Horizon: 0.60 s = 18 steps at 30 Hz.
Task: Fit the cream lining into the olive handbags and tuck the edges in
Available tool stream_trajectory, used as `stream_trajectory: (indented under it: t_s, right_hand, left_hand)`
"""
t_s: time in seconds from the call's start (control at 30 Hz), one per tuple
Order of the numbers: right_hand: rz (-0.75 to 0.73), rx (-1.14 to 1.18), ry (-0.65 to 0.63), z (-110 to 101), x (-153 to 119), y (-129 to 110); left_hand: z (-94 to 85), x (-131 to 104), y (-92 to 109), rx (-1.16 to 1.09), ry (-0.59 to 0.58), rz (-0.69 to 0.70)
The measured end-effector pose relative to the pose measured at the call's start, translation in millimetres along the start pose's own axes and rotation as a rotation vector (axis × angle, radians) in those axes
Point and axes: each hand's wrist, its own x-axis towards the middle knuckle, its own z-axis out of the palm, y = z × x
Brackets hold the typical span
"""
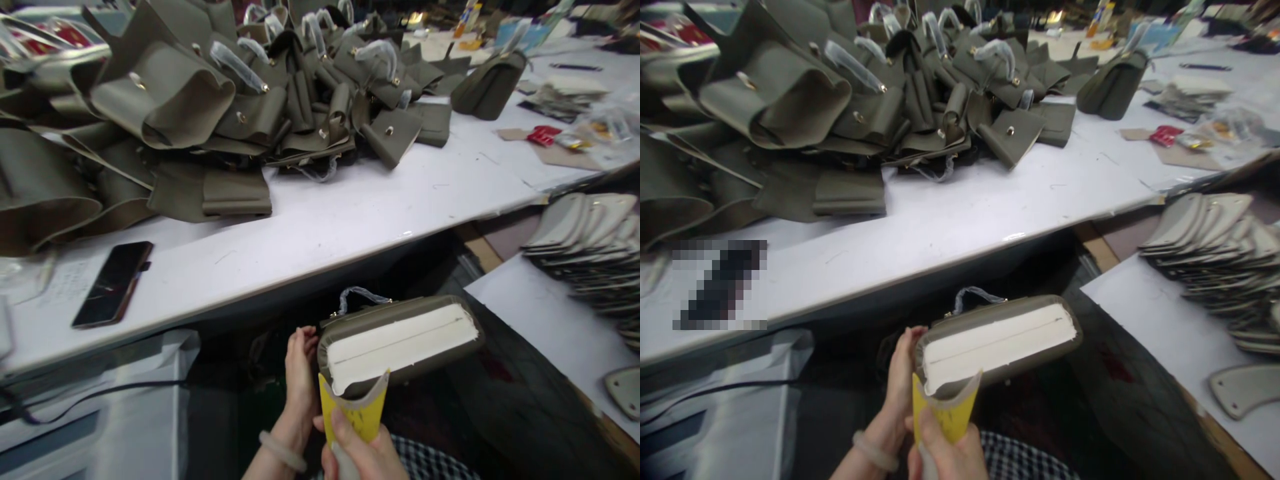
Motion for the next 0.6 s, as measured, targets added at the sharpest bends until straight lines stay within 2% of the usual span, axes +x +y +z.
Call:
stream_trajectory:
  t_s: [0.07,0.13,0.2,0.33,0.6]
  right_hand:
    - [0.006,-0.025,-0.023,-3,1,-1]
    - [0.009,-0.074,-0.071,-6,2,-3]
    - [0.014,-0.123,-0.119,-10,4,-5]
    - [0.024,-0.176,-0.184,-17,4,-12]
    - [0.049,-0.238,-0.289,-23,3,-30]
  left_hand:
    - [0.7,1,19,0.04,-0.118,0.131]
    - [5.0,-5,37,0.172,-0.314,0.288]
    - [11.8,-13,49,0.314,-0.435,0.363]
    - [21.1,-20,53,0.374,-0.41,0.367]
    - [19.8,-17,47,0.396,-0.376,0.384]
